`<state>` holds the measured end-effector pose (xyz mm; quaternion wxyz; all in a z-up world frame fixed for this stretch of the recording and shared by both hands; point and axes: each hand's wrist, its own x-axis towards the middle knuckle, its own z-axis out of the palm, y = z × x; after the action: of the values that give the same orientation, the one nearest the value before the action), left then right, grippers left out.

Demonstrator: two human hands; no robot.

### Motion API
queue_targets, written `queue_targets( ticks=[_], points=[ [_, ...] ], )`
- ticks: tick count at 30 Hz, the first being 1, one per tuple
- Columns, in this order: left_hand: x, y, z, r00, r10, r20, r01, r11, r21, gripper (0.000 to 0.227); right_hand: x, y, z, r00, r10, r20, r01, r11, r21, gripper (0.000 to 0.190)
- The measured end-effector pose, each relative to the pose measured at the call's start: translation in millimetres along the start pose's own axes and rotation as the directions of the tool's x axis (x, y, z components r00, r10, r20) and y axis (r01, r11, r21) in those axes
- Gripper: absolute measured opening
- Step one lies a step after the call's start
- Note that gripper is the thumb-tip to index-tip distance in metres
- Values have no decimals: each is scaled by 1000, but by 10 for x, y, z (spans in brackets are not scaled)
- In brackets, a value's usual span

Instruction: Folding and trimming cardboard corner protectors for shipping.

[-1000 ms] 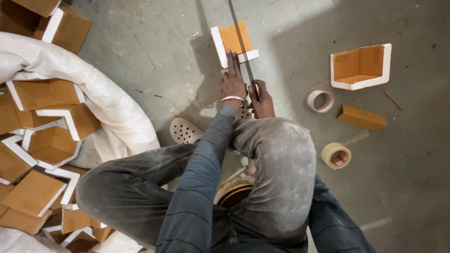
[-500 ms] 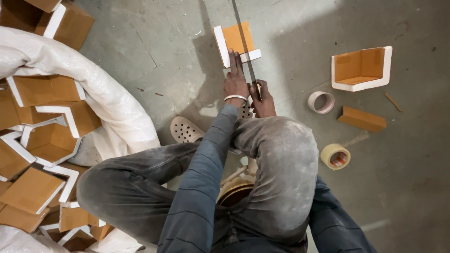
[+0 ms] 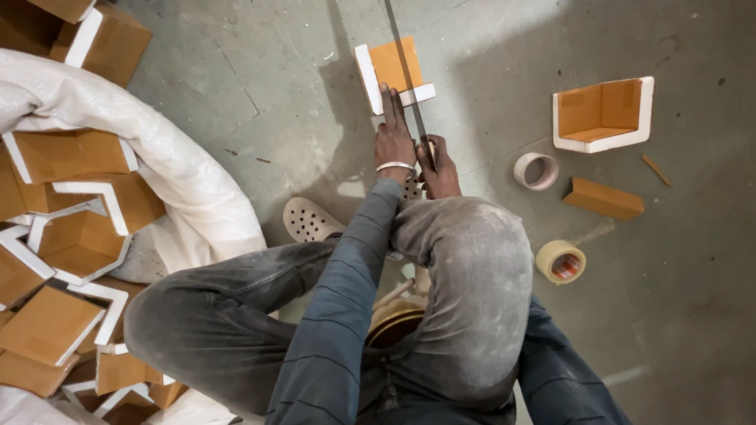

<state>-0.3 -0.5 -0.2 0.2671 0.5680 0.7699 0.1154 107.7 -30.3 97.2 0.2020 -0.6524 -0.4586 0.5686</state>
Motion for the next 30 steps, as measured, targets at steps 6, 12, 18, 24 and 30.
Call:
queue_targets(
  ticks=[6,12,18,24,30],
  points=[
    [-13,16,-165,999,38,-34,-37,999,23,94,-12,-39,-10,1000,-5,4,5,1000,-13,50],
    [151,-142,-418,994,107,32,-108,993,38,92,-23,-94,9,999,41,-11,-41,999,-2,45],
    [580,-86,-752,956,290,44,-293,930,221,79,-41,-132,-2,999,36,-19,-36,999,-22,43],
    [765,-67,-647,914,271,303,-374,853,364,43,12,-121,-7,996,91,-9,-91,995,-50,45],
    [772,-130,-454,947,258,189,-314,868,385,33,14,-103,24,993,115,-21,-116,993,-34,43]
  ],
)
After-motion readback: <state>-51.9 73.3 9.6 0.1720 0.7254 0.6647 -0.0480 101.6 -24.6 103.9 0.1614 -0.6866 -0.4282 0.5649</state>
